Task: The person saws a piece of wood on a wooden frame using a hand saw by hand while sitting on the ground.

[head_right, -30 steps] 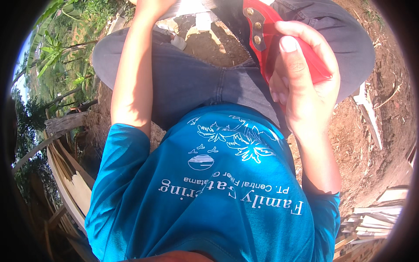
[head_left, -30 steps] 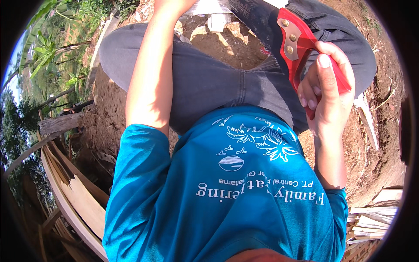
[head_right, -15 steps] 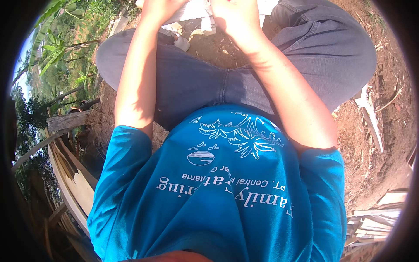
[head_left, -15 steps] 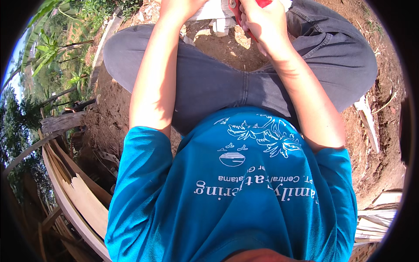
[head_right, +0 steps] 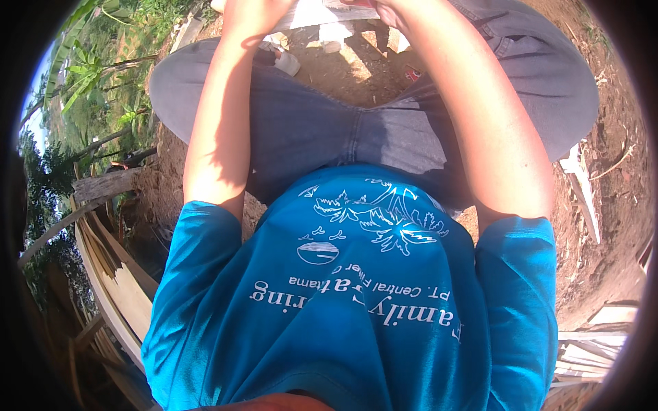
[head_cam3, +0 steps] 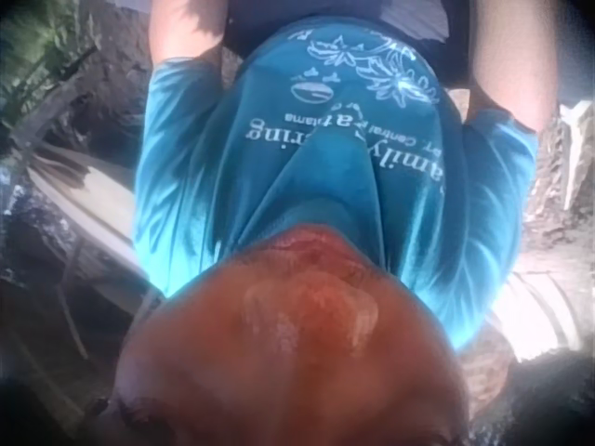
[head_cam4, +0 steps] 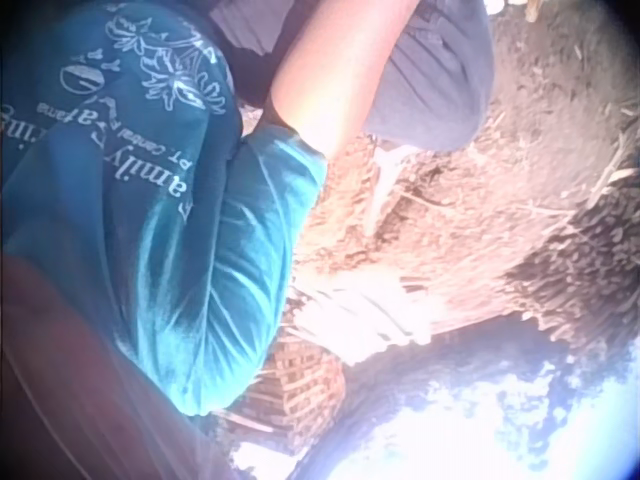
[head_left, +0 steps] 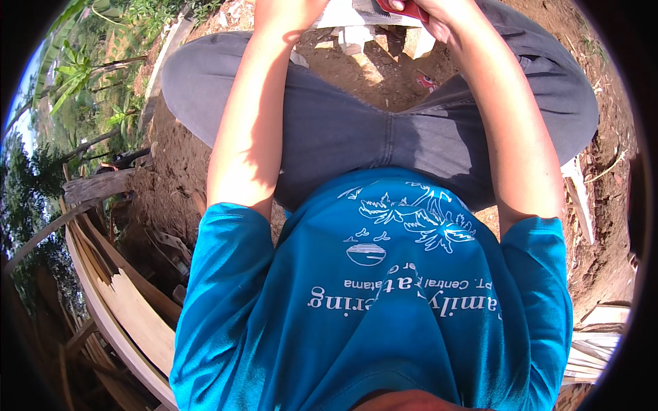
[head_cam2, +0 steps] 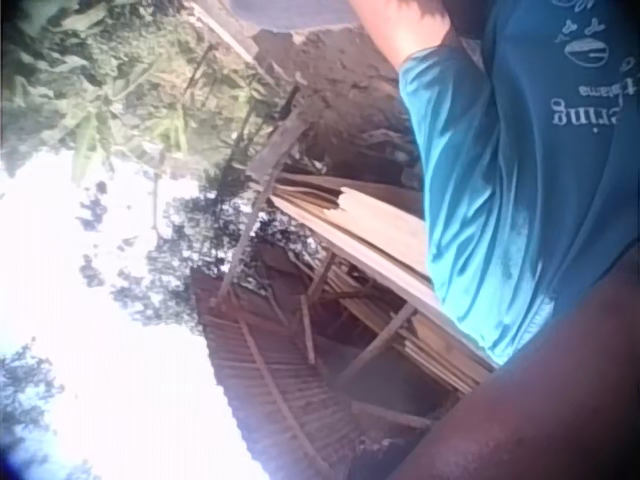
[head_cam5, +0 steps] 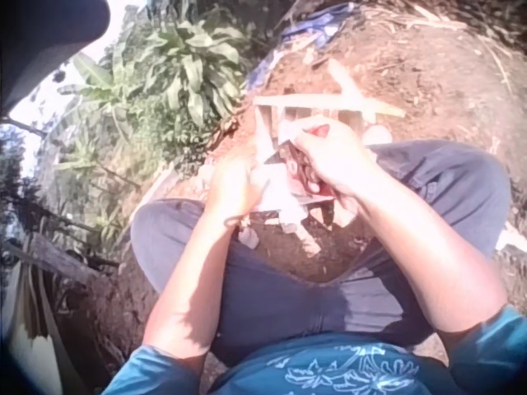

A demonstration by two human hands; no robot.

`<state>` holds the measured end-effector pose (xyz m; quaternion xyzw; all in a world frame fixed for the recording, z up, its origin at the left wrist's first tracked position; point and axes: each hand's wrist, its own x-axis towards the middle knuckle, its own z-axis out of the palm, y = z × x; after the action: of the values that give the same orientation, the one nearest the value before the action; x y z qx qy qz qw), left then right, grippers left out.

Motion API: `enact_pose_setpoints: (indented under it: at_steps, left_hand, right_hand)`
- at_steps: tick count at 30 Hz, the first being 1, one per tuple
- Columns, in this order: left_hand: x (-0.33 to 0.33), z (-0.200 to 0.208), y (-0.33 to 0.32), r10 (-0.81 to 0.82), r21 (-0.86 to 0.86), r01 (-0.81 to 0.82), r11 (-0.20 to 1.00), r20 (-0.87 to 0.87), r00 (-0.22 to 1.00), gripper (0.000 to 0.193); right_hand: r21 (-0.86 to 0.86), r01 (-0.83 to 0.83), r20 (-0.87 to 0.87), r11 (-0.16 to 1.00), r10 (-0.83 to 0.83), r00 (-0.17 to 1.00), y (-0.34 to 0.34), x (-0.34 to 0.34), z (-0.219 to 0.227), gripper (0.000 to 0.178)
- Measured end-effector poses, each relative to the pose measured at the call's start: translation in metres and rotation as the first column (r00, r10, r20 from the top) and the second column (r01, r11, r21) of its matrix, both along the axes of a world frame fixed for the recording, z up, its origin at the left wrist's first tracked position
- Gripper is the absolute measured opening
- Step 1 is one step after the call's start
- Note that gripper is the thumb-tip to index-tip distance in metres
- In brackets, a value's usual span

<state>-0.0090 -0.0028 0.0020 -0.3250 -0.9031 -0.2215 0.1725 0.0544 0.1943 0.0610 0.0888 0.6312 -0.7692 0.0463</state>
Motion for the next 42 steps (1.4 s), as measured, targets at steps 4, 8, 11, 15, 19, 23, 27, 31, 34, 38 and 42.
enact_pose_setpoints:
  at_steps: [4,8,11,15,19,23,27,31,34,38,42]
  left_hand:
    - [-0.017,-0.001,-0.001,-0.078,0.004,0.078,0.997,0.086,0.993,0.016]
    - [-0.009,0.001,0.004,-0.050,0.051,0.046,0.998,0.079,0.996,0.015]
    - [-0.010,-0.001,0.003,-0.077,0.039,0.075,0.996,0.060,0.995,0.016]
    - [-0.019,0.003,0.001,-0.039,-0.034,0.043,0.998,0.121,0.992,0.017]
    - [-0.018,0.009,0.003,-0.029,-0.023,0.033,0.999,0.137,0.990,0.018]
    - [-0.014,0.009,0.003,-0.073,0.034,0.069,0.997,0.112,0.991,0.019]
    - [-0.015,0.010,0.005,-0.079,0.082,0.071,0.994,0.109,0.991,0.021]
    - [-0.005,0.020,0.012,0.004,0.093,-0.014,0.996,0.107,0.994,0.018]
    - [-0.019,0.008,0.003,0.060,-0.050,-0.050,0.997,0.231,0.971,0.017]
    - [-0.013,-0.001,-0.002,0.002,0.054,-0.012,0.998,0.185,0.983,0.018]
    - [-0.024,-0.004,-0.005,0.014,0.008,-0.015,1.000,0.157,0.988,0.019]
  right_hand:
    - [-0.056,0.284,-0.093,0.957,-0.288,0.953,-0.018,0.057,-0.018,0.013]
    - [-0.037,0.358,-0.238,0.933,-0.357,0.904,-0.021,0.077,-0.032,0.012]
    - [-0.189,0.299,-0.044,0.935,-0.312,0.949,-0.007,0.072,-0.015,0.015]
    - [-0.044,0.278,-0.094,0.960,-0.281,0.955,0.010,0.098,0.009,0.025]
    - [-0.057,0.340,-0.027,0.939,-0.342,0.939,0.026,0.160,0.041,0.027]
    - [-0.024,0.365,-0.018,0.931,-0.365,0.931,0.026,0.180,0.049,0.030]
    - [-0.079,0.306,-0.026,0.949,-0.309,0.951,0.020,0.150,0.041,0.028]
    - [0.122,0.288,-0.115,0.950,-0.275,0.955,-0.019,0.037,-0.022,0.014]
    - [-0.008,0.246,-0.301,0.969,-0.237,0.924,-0.033,-0.002,-0.067,0.013]
    - [0.107,0.419,-0.379,0.902,-0.352,0.856,-0.039,0.017,-0.065,0.014]
    - [0.144,0.367,-0.283,0.919,-0.317,0.905,-0.019,0.066,-0.035,0.018]
